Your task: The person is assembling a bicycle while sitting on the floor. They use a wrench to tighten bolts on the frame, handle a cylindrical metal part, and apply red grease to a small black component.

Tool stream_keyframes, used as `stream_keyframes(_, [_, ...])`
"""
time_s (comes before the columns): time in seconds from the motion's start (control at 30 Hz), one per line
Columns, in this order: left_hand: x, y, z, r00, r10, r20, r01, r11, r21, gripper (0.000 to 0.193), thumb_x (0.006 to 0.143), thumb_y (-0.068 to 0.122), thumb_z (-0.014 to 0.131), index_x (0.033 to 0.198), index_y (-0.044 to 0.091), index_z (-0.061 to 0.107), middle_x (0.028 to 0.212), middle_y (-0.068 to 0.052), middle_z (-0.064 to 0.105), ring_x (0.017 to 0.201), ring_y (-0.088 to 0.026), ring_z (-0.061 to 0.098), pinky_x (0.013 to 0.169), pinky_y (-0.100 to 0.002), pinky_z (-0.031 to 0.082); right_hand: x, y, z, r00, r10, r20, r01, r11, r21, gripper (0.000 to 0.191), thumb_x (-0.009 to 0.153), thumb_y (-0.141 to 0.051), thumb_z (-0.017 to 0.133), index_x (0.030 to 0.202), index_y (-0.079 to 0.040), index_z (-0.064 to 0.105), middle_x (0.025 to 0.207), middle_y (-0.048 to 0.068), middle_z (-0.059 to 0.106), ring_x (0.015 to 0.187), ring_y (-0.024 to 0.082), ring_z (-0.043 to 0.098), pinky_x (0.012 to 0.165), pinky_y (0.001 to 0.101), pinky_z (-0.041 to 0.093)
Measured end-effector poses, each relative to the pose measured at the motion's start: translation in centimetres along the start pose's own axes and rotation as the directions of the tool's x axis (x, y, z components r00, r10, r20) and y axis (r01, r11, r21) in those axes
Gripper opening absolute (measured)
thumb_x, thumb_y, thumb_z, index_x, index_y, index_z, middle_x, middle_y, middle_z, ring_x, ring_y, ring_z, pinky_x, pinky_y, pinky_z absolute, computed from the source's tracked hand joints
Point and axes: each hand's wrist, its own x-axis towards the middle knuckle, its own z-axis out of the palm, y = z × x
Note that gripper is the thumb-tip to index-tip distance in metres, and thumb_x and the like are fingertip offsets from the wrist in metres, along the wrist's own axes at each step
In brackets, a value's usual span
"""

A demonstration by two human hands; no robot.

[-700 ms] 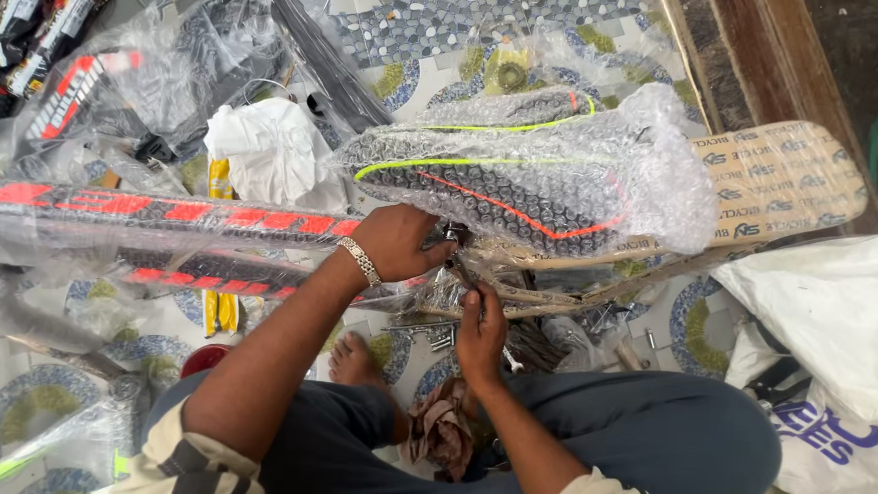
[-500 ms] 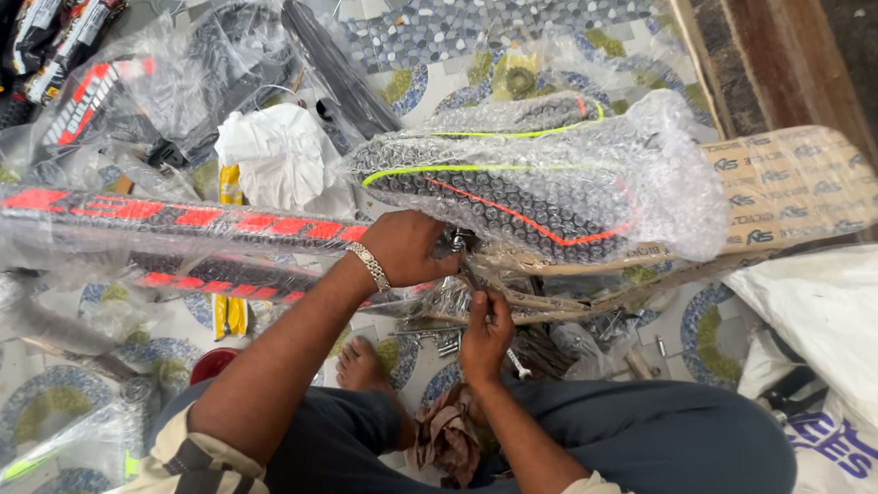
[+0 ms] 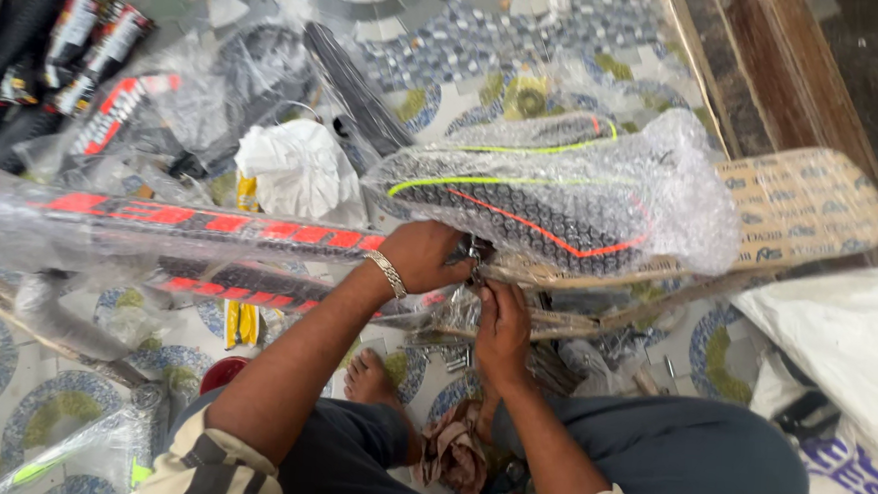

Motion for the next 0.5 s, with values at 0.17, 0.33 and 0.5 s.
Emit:
stream_keyframes(0.17, [-0.4, 1.0, -0.9, 1.000, 0.011, -0.029, -0.010, 1.000, 0.005, 0.053, 0.085, 0.053, 0.066, 0.107, 0.004, 0.065, 0.094, -0.023, 0.072, 0.089, -0.043, 0.069, 0.079, -0.054, 0.055, -0.5, 1.5, 0.8, 0.974, 0.179, 0.137, -0.215, 0.920, 0.327, 0.020, 0.106, -0.011, 0.049, 0.114, -0.002, 0.065, 0.097, 0.017, 0.071, 0.090, 0.032, 0.067, 0.083, 0.0403, 0.053])
stream_keyframes(0.33, [-0.4, 1.4, -1.5, 1.000, 0.031, -0.008, -0.031, 0.999, -0.025, 0.055, 0.078, 0.051, 0.068, 0.109, 0.005, 0.067, 0.094, -0.023, 0.072, 0.090, -0.044, 0.069, 0.079, -0.054, 0.055, -0.3, -0.8, -1.7, 1.000, -0.014, 0.013, 0.014, 1.000, 0.018, 0.020, 0.107, -0.012, 0.051, 0.116, 0.000, 0.063, 0.106, 0.018, 0.069, 0.095, 0.033, 0.069, 0.081, 0.0436, 0.053])
stream_keyframes(0.5, [-0.5, 1.2, -1.4, 0.999, 0.031, -0.014, -0.031, 0.999, -0.021, 0.056, 0.088, 0.054, 0.064, 0.112, 0.003, 0.064, 0.096, -0.023, 0.071, 0.090, -0.045, 0.068, 0.078, -0.055, 0.054, 3.2, -5.5, -9.1, 0.980, -0.108, 0.167, 0.162, 0.919, -0.359, 0.016, 0.099, -0.012, 0.060, 0.108, -0.006, 0.070, 0.094, 0.015, 0.072, 0.089, 0.039, 0.068, 0.075, 0.0494, 0.052])
